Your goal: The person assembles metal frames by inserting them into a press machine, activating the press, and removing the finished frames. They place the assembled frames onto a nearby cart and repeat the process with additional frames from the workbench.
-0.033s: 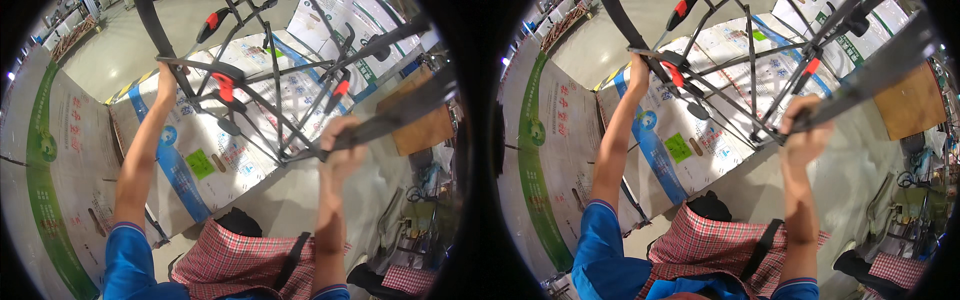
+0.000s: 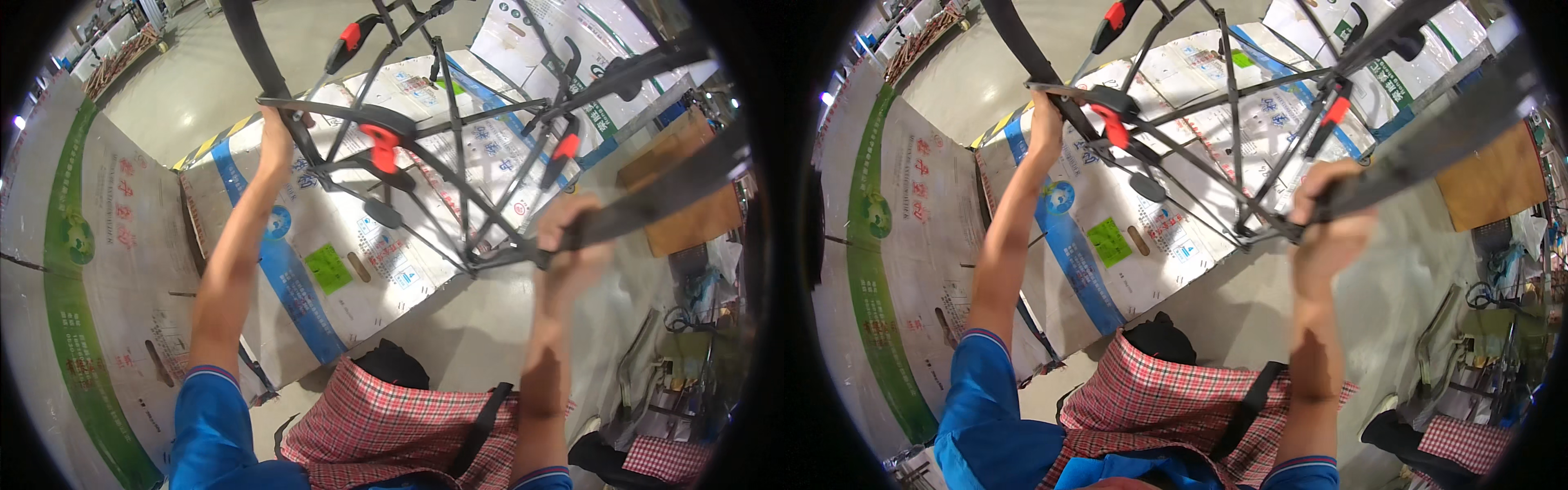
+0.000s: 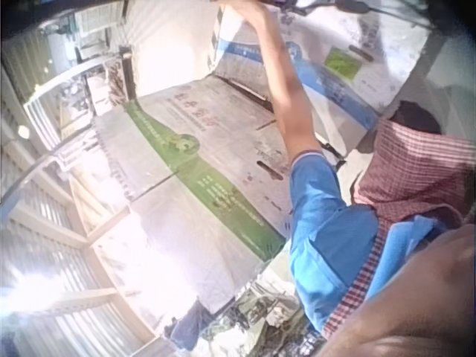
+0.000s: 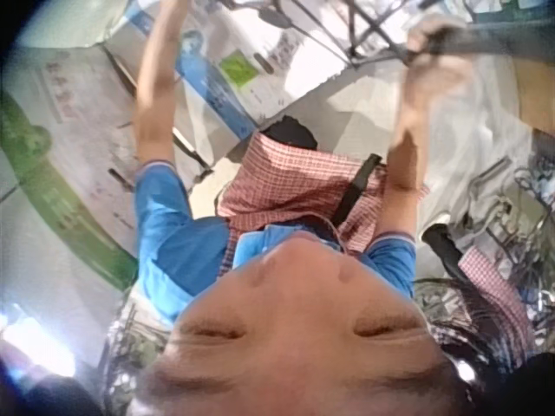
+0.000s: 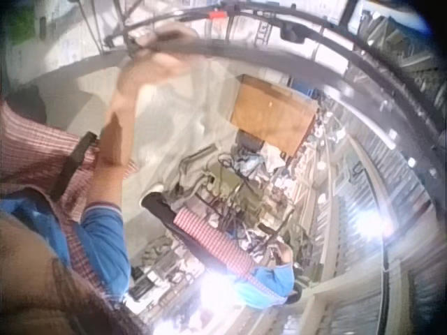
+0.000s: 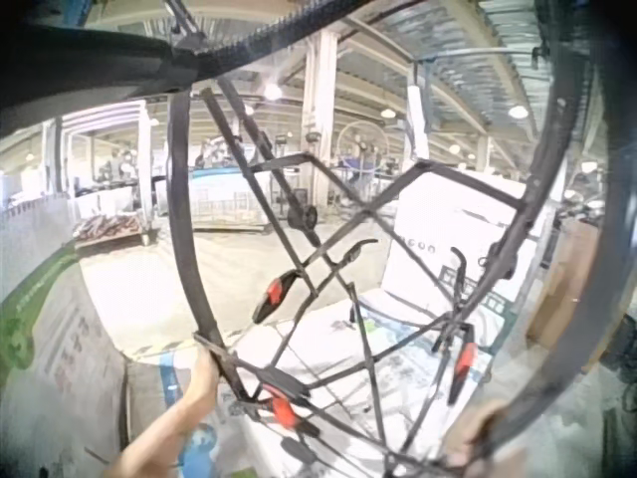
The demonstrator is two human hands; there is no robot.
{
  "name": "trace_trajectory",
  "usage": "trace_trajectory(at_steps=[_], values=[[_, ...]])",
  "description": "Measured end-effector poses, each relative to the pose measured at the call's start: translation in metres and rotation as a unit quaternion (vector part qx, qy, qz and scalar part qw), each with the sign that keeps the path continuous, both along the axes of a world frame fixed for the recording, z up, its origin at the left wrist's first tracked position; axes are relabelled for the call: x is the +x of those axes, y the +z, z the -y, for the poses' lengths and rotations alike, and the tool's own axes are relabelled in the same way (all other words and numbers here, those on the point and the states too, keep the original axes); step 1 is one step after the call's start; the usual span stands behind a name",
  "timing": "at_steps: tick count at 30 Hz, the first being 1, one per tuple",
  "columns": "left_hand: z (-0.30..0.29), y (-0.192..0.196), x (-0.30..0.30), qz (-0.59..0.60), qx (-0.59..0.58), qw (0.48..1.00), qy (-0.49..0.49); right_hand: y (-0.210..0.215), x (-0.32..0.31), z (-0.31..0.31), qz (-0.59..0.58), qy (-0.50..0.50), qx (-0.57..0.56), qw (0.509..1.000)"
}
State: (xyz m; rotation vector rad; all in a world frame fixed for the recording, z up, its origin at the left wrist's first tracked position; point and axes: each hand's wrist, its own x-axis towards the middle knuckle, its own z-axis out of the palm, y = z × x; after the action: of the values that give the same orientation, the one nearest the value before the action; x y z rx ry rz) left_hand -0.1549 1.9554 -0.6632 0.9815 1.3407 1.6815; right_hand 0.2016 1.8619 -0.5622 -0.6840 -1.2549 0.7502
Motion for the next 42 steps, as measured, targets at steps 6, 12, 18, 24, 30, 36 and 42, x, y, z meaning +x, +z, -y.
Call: trace_trajectory(at_steps=[6, 12, 18, 24, 30, 36, 42], values=[[0.042, -0.015, 0.04, -0.132, 0.049, 0.989, 0.044, 0.006, 0.054, 0.0, -0.083, 0.175, -0.034, 0.98], [0.049, -0.027, 0.05, -0.118, 0.081, 0.988, 0.05, -0.017, 0.067, 0.006, -0.054, 0.179, -0.025, 0.982], [0.053, -0.025, 0.047, -0.073, 0.04, 0.996, -0.011, -0.022, 0.066, 0.006, -0.045, 0.15, -0.04, 0.987], [0.042, -0.009, 0.041, -0.185, 0.051, 0.981, 0.016, 0.0, 0.06, -0.01, -0.063, 0.132, -0.068, 0.987], [0.013, 0.026, -0.009, -0.165, 0.038, 0.985, 0.022, 0.024, 0.0, -0.001, -0.117, 0.131, -0.075, 0.981], [0.001, 0.003, -0.04, -0.124, -0.002, 0.99, 0.069, -0.006, -0.053, 0.011, -0.046, 0.096, -0.029, 0.994], [0.004, -0.02, -0.064, -0.047, 0.016, 0.998, 0.035, -0.015, -0.06, 0.019, -0.113, 0.123, -0.059, 0.984]])
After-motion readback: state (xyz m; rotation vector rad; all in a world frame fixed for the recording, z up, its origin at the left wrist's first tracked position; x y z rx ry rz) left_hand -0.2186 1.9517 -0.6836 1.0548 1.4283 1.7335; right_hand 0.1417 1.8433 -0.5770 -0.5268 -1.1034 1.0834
